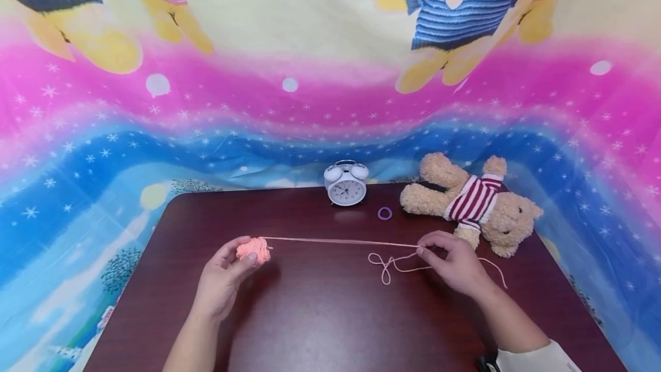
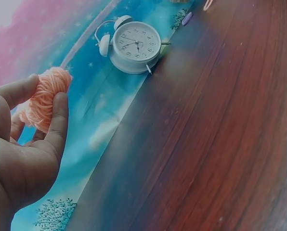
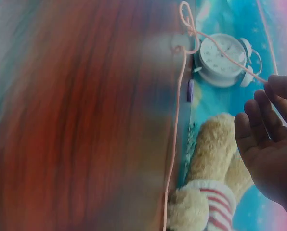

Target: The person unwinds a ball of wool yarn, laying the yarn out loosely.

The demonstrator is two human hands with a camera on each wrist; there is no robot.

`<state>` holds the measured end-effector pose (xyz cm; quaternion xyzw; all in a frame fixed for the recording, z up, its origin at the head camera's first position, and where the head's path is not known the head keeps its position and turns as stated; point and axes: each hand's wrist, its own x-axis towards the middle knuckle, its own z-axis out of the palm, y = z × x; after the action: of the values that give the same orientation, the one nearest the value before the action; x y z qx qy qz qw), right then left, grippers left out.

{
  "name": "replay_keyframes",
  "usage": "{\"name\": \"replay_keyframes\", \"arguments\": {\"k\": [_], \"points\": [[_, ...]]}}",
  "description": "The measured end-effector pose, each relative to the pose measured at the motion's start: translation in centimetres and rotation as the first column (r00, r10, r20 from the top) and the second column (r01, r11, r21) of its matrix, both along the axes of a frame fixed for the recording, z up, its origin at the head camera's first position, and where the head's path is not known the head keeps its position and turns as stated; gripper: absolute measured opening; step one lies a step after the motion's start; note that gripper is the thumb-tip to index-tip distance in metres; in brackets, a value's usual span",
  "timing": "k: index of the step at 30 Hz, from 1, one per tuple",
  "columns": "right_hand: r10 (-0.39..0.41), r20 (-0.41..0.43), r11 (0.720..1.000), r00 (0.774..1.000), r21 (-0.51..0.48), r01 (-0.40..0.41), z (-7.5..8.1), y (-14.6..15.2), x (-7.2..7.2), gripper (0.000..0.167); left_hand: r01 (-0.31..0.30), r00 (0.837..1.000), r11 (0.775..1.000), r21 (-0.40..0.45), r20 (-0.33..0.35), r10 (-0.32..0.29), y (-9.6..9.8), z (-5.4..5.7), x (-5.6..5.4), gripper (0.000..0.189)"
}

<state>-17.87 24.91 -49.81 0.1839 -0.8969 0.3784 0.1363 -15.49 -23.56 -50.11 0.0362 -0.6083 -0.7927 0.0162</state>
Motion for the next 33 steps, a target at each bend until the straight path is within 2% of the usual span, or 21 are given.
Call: {"name": "replay_keyframes", "arguments": {"k": [4,14,18,33], "points": [[-0.021,-0.012,1.0,1.0,0.005,0.021,-0.1,1.2,0.4,0.013,-0.008,1.0,1.0,-0.009,0.019,0.008,-0.4,0.0,0.1,0.043],[-0.11,-0.001,0.993,0.994,0.052,0.11,0.2,4.4,1.4,0.009,-0.028,0.999,0.998,-0.059,0.043,0.03,-1.4,0.0,0.3,0.048],[-0.145,0.002,0.986,0.989,0.085,0.145,0.3,5.5,1.7,0.009,-0.032,0.999,0.998,-0.051,0.037,0.034,-1.8,0.0,0.4,0.046],[-0.249,-0.007,0.964,0.969,0.095,0.248,0.3,9.7,3.0,0.008,-0.058,0.998,0.997,-0.047,0.033,0.059,-3.8,0.1,1.1,0.044]]}}
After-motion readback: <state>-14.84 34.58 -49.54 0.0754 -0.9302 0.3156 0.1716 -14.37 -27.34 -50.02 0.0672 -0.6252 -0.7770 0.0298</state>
